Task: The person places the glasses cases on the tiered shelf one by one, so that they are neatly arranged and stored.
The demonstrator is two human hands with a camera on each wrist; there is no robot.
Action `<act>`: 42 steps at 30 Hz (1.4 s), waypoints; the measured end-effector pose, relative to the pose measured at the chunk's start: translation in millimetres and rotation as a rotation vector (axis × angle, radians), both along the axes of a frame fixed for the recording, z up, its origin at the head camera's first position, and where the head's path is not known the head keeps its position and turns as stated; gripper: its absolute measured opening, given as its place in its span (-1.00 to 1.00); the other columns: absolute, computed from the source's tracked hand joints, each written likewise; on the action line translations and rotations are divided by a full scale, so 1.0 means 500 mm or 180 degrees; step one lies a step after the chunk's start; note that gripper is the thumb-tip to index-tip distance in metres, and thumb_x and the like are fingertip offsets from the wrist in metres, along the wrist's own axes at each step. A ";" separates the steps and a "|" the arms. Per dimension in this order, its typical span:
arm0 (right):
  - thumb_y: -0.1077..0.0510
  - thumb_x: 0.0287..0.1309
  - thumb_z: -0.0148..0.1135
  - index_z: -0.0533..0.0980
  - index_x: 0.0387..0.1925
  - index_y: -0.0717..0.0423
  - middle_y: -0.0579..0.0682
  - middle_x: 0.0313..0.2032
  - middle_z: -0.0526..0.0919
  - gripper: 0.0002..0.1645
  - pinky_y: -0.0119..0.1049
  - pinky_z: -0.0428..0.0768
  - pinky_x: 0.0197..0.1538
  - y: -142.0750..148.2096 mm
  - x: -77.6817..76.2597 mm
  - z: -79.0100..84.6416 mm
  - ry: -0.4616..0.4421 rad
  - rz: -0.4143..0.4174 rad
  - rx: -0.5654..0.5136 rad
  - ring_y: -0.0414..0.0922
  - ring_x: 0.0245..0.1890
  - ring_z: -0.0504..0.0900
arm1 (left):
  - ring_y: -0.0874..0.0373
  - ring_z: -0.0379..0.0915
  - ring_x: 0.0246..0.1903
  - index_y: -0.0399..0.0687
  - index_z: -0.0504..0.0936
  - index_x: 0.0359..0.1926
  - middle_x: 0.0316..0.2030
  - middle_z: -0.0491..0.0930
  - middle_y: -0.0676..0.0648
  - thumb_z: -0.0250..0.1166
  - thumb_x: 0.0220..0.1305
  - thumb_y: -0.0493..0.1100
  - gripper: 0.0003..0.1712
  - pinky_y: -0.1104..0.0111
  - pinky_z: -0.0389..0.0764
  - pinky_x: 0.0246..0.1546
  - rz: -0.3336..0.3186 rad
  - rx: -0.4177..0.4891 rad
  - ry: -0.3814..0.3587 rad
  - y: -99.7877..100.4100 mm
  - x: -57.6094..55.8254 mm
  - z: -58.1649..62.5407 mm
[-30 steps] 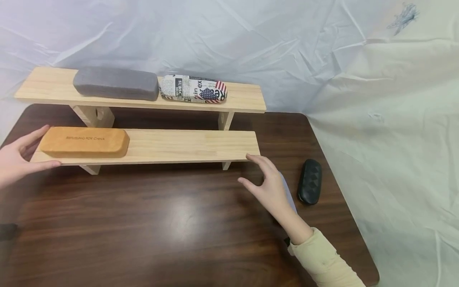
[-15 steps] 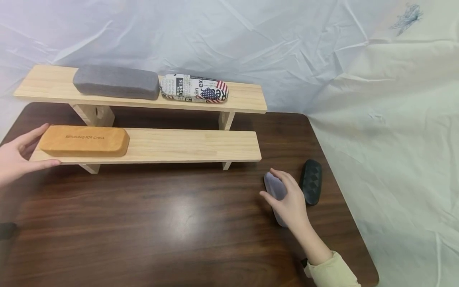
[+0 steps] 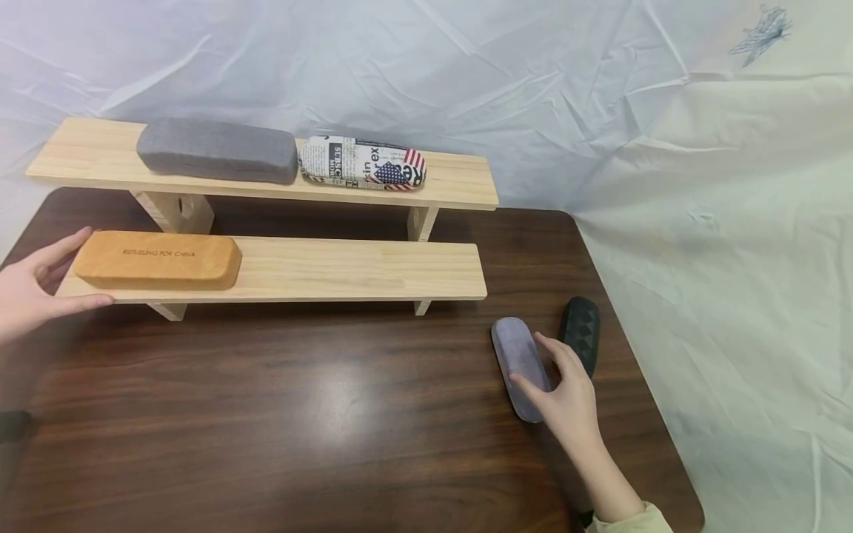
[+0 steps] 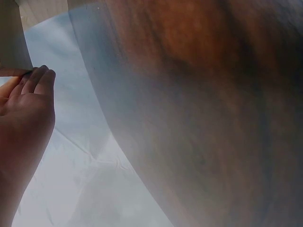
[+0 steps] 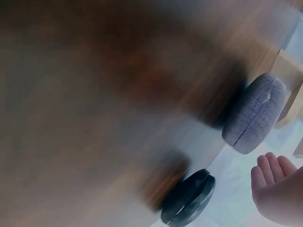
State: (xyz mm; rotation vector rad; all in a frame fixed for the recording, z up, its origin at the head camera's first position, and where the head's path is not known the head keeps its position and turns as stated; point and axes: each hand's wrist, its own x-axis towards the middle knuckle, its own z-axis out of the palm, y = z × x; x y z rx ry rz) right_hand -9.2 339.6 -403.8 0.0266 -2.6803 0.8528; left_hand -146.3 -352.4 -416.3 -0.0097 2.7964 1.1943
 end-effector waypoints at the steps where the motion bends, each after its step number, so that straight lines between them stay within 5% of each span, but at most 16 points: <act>1: 0.36 -0.04 0.68 0.55 0.34 0.25 0.22 0.24 0.66 -0.15 -0.89 0.24 0.20 0.002 0.003 -0.002 -0.0018 -0.0025 -0.0023 -0.73 0.19 0.34 | -0.14 -0.04 0.65 0.23 -0.31 0.73 0.66 -0.15 -0.43 0.57 0.30 -0.07 0.37 0.92 0.16 -0.24 -0.0002 0.0003 0.0001 0.000 0.000 0.000; 6: 0.36 -0.03 0.68 0.53 0.35 0.28 0.26 0.26 0.65 -0.14 -0.92 0.23 0.20 0.014 0.013 -0.008 -0.0109 -0.0115 -0.0108 -0.83 0.17 0.28 | -0.46 -0.05 0.57 0.19 -0.32 0.73 0.65 -0.14 -0.45 0.58 0.30 -0.08 0.38 0.92 0.15 -0.25 -0.0004 0.0003 -0.0012 0.001 -0.002 0.002; 8: 0.37 -0.04 0.67 0.53 0.35 0.31 0.29 0.26 0.64 -0.14 -0.92 0.23 0.19 0.017 0.015 -0.011 -0.0137 -0.0113 -0.0129 -0.82 0.16 0.29 | -0.44 -0.05 0.58 0.20 -0.32 0.73 0.65 -0.14 -0.45 0.57 0.30 -0.08 0.38 0.92 0.14 -0.25 -0.0006 -0.0011 -0.0007 0.001 -0.002 0.002; 10: 0.39 -0.04 0.66 0.52 0.34 0.34 0.32 0.26 0.64 -0.14 -0.92 0.23 0.20 0.020 0.015 -0.013 -0.0148 -0.0078 -0.0152 -0.81 0.16 0.31 | -0.22 -0.04 0.64 0.23 -0.31 0.73 0.66 -0.13 -0.43 0.57 0.30 -0.07 0.37 0.92 0.13 -0.24 0.0000 -0.0018 0.0000 0.000 -0.001 0.001; 12: 0.41 -0.04 0.66 0.52 0.34 0.36 0.34 0.26 0.63 -0.14 -0.92 0.24 0.20 0.021 0.014 -0.016 -0.0167 -0.0036 -0.0188 -0.80 0.15 0.32 | 0.24 -0.03 0.63 0.26 -0.30 0.73 0.66 -0.13 -0.41 0.57 0.31 -0.07 0.36 0.92 0.13 -0.22 0.0005 -0.0015 0.0018 0.000 0.000 -0.001; 14: 0.40 -0.02 0.65 0.51 0.35 0.36 0.35 0.26 0.62 -0.14 -0.92 0.23 0.20 0.022 0.012 -0.017 -0.0201 0.0003 -0.0209 -0.80 0.15 0.31 | 0.66 0.01 0.43 0.30 -0.29 0.73 0.67 -0.13 -0.39 0.57 0.31 -0.07 0.35 0.92 0.15 -0.20 0.0017 0.0008 0.0037 -0.001 0.001 -0.002; 17: 0.37 -0.01 0.66 0.50 0.37 0.35 0.37 0.29 0.60 -0.13 -0.92 0.24 0.18 0.024 0.008 -0.019 -0.0291 0.0023 -0.0225 -0.77 0.15 0.31 | 0.81 0.05 0.23 0.31 -0.27 0.73 0.68 -0.14 -0.35 0.56 0.31 -0.08 0.34 0.93 0.17 -0.18 0.0025 0.0057 0.0051 -0.001 0.002 -0.003; 20: 0.32 0.01 0.68 0.47 0.40 0.34 0.36 0.32 0.57 -0.09 -0.93 0.23 0.15 0.026 0.008 -0.022 -0.0421 0.0004 -0.0158 -0.44 0.23 0.52 | 0.46 -0.02 0.58 0.30 -0.29 0.72 0.68 -0.16 -0.33 0.57 0.31 -0.08 0.35 0.93 0.16 -0.19 0.0016 0.0043 0.0041 0.000 0.002 -0.004; 23: 0.27 0.02 0.68 0.44 0.44 0.34 0.37 0.35 0.53 -0.05 -0.94 0.19 0.14 0.027 0.009 -0.023 -0.0541 -0.0011 -0.0107 0.07 0.30 0.57 | 0.10 -0.07 0.67 0.30 -0.29 0.72 0.69 -0.17 -0.30 0.57 0.31 -0.07 0.35 0.93 0.16 -0.19 0.0002 0.0030 0.0037 0.000 0.001 -0.005; 25: 0.25 0.04 0.68 0.42 0.44 0.35 0.38 0.36 0.51 -0.03 -0.95 0.16 0.14 0.025 0.009 -0.022 -0.0592 -0.0012 -0.0112 0.29 0.31 0.52 | 0.29 -0.07 0.64 0.32 -0.28 0.72 0.69 -0.17 -0.28 0.57 0.31 -0.08 0.35 0.93 0.16 -0.18 -0.0004 0.0043 0.0037 -0.001 0.001 -0.007; 29: 0.22 0.04 0.69 0.41 0.45 0.36 0.39 0.37 0.50 -0.01 -0.97 0.12 0.13 0.024 0.007 -0.024 -0.0638 -0.0021 -0.0050 0.36 0.33 0.49 | 0.44 -0.06 0.59 0.36 -0.29 0.72 0.70 -0.17 -0.25 0.56 0.32 -0.08 0.34 0.93 0.18 -0.17 -0.0020 0.0073 0.0017 -0.002 -0.001 -0.007; 31: 0.18 0.04 0.70 0.41 0.46 0.34 0.39 0.37 0.50 0.00 -0.84 0.29 0.15 0.023 0.006 -0.025 -0.0672 -0.0051 0.0061 0.35 0.33 0.50 | 0.49 -0.02 0.56 0.36 -0.28 0.72 0.70 -0.15 -0.25 0.56 0.32 -0.09 0.33 0.93 0.19 -0.16 -0.0021 0.0114 0.0016 -0.002 -0.001 -0.006; 34: 0.14 0.03 0.71 0.40 0.47 0.34 0.40 0.36 0.50 0.03 -0.31 0.53 0.25 0.022 0.003 -0.027 -0.0735 -0.0080 0.0210 0.35 0.33 0.50 | 0.69 0.04 0.43 0.37 -0.25 0.72 0.69 -0.11 -0.22 0.56 0.31 -0.11 0.32 0.93 0.19 -0.13 -0.0008 0.0164 0.0035 -0.001 -0.002 -0.006; 37: 0.15 0.00 0.71 0.39 0.47 0.35 0.42 0.36 0.50 0.05 0.20 0.50 0.20 0.020 0.000 -0.029 -0.0764 -0.0093 0.0298 0.36 0.33 0.49 | 0.84 0.09 0.22 0.37 -0.22 0.72 0.69 -0.09 -0.21 0.57 0.30 -0.13 0.32 0.94 0.17 -0.10 0.0006 0.0196 0.0054 -0.002 -0.002 -0.007; 40: 0.20 -0.01 0.71 0.40 0.46 0.36 0.43 0.35 0.51 0.04 0.26 0.49 0.18 0.020 -0.002 -0.033 -0.0717 -0.0077 0.0344 0.37 0.31 0.51 | 0.86 0.08 0.19 0.38 -0.23 0.72 0.69 -0.10 -0.23 0.57 0.30 -0.12 0.33 0.94 0.16 -0.11 0.0004 0.0170 0.0052 -0.004 -0.002 -0.008; 42: 0.22 -0.02 0.70 0.42 0.45 0.35 0.42 0.33 0.53 0.01 0.11 0.51 0.17 0.021 -0.003 -0.035 -0.0657 -0.0069 0.0383 0.36 0.29 0.53 | 0.86 0.08 0.17 0.40 -0.24 0.72 0.68 -0.11 -0.26 0.58 0.30 -0.10 0.33 0.94 0.16 -0.13 0.0003 0.0137 0.0049 -0.004 -0.001 -0.008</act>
